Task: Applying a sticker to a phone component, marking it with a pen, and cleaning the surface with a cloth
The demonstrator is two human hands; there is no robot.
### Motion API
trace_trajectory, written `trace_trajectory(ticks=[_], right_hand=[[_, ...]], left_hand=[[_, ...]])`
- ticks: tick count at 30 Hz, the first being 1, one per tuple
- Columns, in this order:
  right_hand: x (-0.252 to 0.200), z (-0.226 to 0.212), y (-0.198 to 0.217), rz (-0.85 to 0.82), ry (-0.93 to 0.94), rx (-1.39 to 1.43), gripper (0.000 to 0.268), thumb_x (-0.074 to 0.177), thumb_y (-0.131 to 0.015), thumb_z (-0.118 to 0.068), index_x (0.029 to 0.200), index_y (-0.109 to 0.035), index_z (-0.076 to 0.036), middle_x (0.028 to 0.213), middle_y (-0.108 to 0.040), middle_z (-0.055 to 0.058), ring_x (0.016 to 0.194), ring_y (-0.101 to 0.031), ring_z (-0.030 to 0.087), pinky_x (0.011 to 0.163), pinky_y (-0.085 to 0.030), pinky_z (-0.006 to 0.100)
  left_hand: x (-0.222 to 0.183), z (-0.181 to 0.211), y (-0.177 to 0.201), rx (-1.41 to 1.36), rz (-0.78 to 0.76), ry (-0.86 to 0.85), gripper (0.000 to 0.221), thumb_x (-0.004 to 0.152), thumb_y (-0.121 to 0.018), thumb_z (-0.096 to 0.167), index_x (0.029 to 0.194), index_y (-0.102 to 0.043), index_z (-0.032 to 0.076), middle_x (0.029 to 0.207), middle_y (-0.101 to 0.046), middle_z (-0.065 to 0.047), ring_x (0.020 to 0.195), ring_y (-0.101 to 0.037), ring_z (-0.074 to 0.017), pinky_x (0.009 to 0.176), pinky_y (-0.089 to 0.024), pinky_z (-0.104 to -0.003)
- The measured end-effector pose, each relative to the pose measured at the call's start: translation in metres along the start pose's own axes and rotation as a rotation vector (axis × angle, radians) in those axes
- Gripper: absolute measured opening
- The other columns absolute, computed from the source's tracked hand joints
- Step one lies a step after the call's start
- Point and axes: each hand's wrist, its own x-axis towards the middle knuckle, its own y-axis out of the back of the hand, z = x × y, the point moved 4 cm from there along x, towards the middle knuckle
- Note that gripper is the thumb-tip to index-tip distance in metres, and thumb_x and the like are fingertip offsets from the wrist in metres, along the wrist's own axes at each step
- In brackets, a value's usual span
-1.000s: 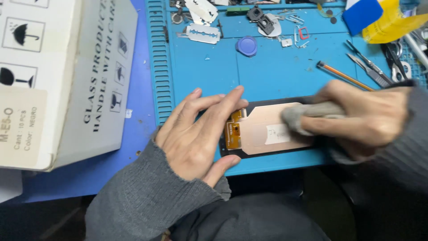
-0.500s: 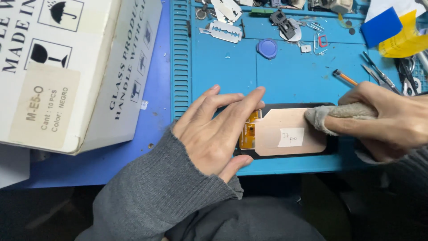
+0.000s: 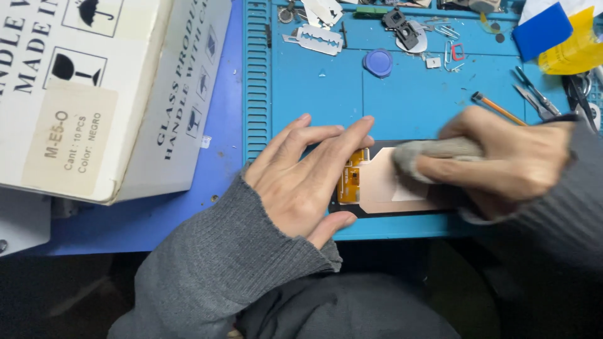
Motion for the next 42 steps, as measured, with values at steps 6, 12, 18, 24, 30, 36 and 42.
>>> trace_trajectory(ticks=[6, 12, 18, 24, 30, 36, 42], right_hand=[[-0.004, 0.060, -0.035, -0.357, 0.056, -0.037, 0.062, 0.088, -0.063, -0.048, 0.144, -0.051, -0.071, 0.133, -0.048, -0.014, 0.105, -0.066, 0.006, 0.079, -0.056, 0.025], [-0.003, 0.002, -0.007, 0.112, 0.200, 0.043, 0.036, 0.096, -0.059, -0.034, 0.128, -0.071, -0.047, 0.118, -0.066, -0.003, 0.071, -0.066, 0.023, 0.053, -0.047, 0.039], [0.020, 0.019, 0.005, -0.673, -0.825, 0.081, 0.050, 0.081, -0.067, -0.073, 0.117, -0.064, -0.039, 0.095, -0.079, -0.007, 0.076, -0.077, 0.015, 0.082, -0.053, 0.028], [0.015, -0.024, 0.009, 0.020, 0.303, -0.026, 0.061, 0.083, -0.064, -0.029, 0.139, -0.062, -0.054, 0.121, -0.062, -0.004, 0.046, -0.062, 0.022, 0.037, -0.052, 0.039], [0.008, -0.006, 0.006, -0.034, 0.277, -0.030, 0.061, 0.081, -0.062, -0.028, 0.137, -0.062, -0.052, 0.125, -0.061, -0.003, 0.059, -0.067, 0.019, 0.039, -0.051, 0.037], [0.040, -0.049, 0.017, -0.586, -0.728, 0.276, 0.043, 0.083, -0.065, -0.067, 0.119, -0.066, -0.045, 0.075, -0.081, -0.002, 0.062, -0.075, 0.015, 0.060, -0.054, 0.028], [0.011, -0.002, 0.002, 0.063, 0.256, 0.019, 0.051, 0.086, -0.064, -0.026, 0.131, -0.068, -0.050, 0.119, -0.062, -0.001, 0.077, -0.066, 0.022, 0.050, -0.049, 0.039]], left_hand=[[-0.001, 0.000, -0.001, -0.014, -0.004, 0.007, 0.115, 0.072, -0.098, 0.031, 0.159, -0.028, 0.002, 0.147, -0.065, -0.001, 0.133, -0.056, -0.0269, 0.125, -0.040, -0.058], [0.002, 0.003, 0.003, -0.018, -0.038, 0.020, 0.116, 0.072, -0.100, 0.032, 0.159, -0.030, 0.003, 0.147, -0.064, 0.001, 0.134, -0.055, -0.0270, 0.130, -0.035, -0.055], [-0.002, -0.002, -0.004, 0.028, 0.002, -0.019, 0.114, 0.074, -0.095, 0.033, 0.160, -0.028, 0.001, 0.148, -0.065, -0.002, 0.135, -0.056, -0.0287, 0.126, -0.041, -0.058], [0.002, 0.000, -0.001, 0.009, -0.060, 0.019, 0.119, 0.071, -0.100, 0.036, 0.160, -0.028, 0.004, 0.149, -0.063, 0.000, 0.135, -0.057, -0.0271, 0.128, -0.036, -0.055], [-0.001, 0.000, -0.001, 0.013, 0.028, 0.000, 0.116, 0.071, -0.099, 0.033, 0.159, -0.030, 0.002, 0.144, -0.067, -0.002, 0.132, -0.057, -0.0280, 0.124, -0.044, -0.059], [0.002, 0.002, 0.001, -0.019, -0.046, 0.015, 0.120, 0.072, -0.101, 0.033, 0.160, -0.027, 0.003, 0.151, -0.063, -0.002, 0.139, -0.053, -0.0285, 0.129, -0.037, -0.059], [-0.003, -0.005, -0.007, 0.020, 0.016, -0.004, 0.124, 0.069, -0.102, 0.040, 0.160, -0.027, 0.003, 0.146, -0.066, 0.000, 0.133, -0.057, -0.0274, 0.124, -0.043, -0.058]])
